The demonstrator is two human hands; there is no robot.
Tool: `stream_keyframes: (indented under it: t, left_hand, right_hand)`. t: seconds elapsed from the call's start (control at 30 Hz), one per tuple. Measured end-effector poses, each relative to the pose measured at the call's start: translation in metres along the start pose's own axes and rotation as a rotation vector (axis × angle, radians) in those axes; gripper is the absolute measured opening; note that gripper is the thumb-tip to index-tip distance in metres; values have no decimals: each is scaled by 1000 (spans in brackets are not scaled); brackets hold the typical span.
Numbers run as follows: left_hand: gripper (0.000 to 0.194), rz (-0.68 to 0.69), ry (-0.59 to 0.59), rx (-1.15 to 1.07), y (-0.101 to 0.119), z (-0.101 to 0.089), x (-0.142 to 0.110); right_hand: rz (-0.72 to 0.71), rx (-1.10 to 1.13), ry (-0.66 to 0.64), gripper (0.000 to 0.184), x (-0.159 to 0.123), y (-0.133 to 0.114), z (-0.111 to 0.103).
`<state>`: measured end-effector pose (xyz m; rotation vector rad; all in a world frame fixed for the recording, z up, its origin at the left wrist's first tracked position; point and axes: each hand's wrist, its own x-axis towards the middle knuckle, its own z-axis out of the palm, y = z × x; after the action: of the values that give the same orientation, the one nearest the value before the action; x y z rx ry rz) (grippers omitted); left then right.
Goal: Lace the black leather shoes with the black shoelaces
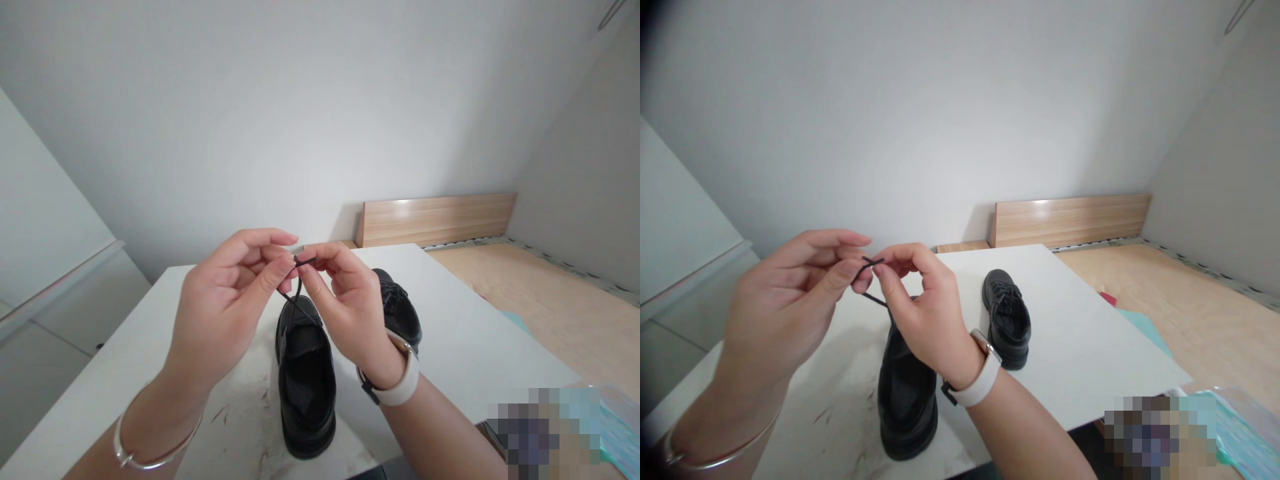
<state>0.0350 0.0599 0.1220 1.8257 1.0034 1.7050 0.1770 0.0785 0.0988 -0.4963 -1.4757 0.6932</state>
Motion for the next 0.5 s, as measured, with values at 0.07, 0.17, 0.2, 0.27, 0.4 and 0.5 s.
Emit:
stream_keyframes:
  t: [0.07, 0.17, 0.2, 0.27, 0.4, 0.5]
  left_hand:
    - [25, -48, -27, -25, -7, -6, 0]
    - [31, -134, -63, 3, -20, -22, -1]
    - [31, -163, -85, 15, -24, -28, -2]
    - [30, -227, -145, 10, -33, -40, -6]
    - [31, -361, -175, -91, -49, -63, -22]
    - [30, -407, -140, -103, -65, -79, -38]
  right_hand:
    - [17, 23, 50, 3, 1, -1, 0]
    - [52, 168, 87, 6, 0, 1, -1]
    - [74, 202, 81, 7, -1, 2, -3]
    - [117, 214, 84, 10, -5, 5, -7]
    - [149, 135, 168, 13, -18, 17, -24]
    - [180, 36, 245, 13, -29, 30, -43]
